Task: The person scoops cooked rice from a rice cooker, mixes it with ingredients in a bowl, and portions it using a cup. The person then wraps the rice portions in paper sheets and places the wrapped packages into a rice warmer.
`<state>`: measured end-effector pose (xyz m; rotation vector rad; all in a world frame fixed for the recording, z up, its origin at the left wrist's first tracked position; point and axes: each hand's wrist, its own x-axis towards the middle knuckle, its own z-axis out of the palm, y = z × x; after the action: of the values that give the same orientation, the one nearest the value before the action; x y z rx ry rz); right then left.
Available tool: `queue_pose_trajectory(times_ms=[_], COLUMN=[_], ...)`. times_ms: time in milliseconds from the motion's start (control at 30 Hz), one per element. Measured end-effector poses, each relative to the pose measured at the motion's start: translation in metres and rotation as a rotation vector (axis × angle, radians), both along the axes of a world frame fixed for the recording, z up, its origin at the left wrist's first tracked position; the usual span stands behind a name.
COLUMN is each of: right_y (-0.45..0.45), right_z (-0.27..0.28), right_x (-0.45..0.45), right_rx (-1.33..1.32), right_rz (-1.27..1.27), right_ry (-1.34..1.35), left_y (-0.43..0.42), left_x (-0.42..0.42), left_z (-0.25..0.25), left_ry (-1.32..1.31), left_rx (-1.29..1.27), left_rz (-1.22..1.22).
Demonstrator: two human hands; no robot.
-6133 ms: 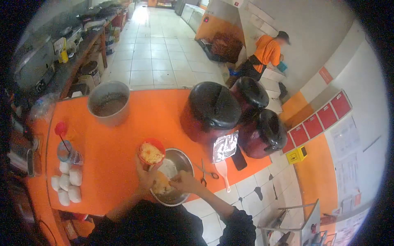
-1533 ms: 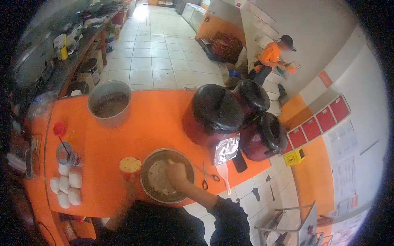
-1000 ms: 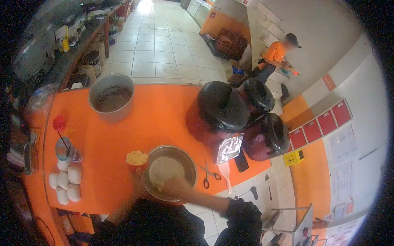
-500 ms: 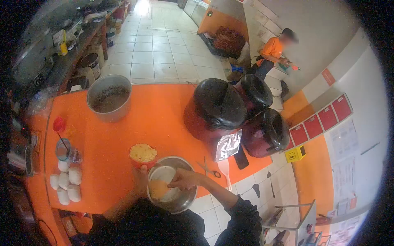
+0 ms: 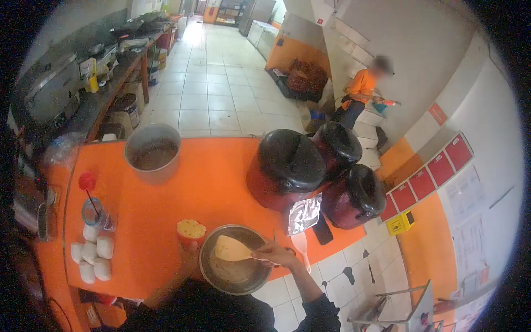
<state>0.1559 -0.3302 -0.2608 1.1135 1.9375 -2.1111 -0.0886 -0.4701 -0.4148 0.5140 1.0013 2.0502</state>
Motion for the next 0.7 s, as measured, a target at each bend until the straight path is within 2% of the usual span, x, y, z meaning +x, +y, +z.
queue_pose_trajectory(times_ms=[67, 167, 267, 300, 367, 467, 567, 700], right_y=[-0.007, -0.021, -0.055, -0.066, -0.105, -0.150, -0.165, -0.162], right_z=[0.023, 0.057, 0.061, 0.061, 0.056, 0.063, 0.050, 0.041], right_x=[0.004, -0.004, -0.025, -0.031, -0.045, -0.064, -0.069, -0.055], right_rx=[0.059, 0.347, 1.082, 1.495, 1.554, 1.659, 1.474, 1.435], right_rz=[-0.096, -0.169, -0.222, -0.059, 0.217, 0.270, 0.267, 0.270], right_ry=[0.024, -0.010, 0.055, -0.083, -0.379, -0.197, -0.272, -0.366], left_y=[0.005, 0.006, 0.007, 0.005, -0.003, -0.016, -0.024, -0.022], left_x=[0.000, -0.005, -0.006, -0.006, -0.004, -0.004, -0.005, -0.004], left_z=[0.009, 0.040, 0.058, 0.075, 0.109, 0.131, 0.126, 0.099], left_ry=[0.111, 0.316, 0.527, 0.583, 0.696, 0.892, 0.874, 0.863], left_rx=[0.085, 0.148, 0.195, 0.201, 0.213, 0.198, 0.209, 0.254], left_rz=[-0.007, -0.076, -0.086, -0.096, -0.109, -0.039, -0.067, -0.035])
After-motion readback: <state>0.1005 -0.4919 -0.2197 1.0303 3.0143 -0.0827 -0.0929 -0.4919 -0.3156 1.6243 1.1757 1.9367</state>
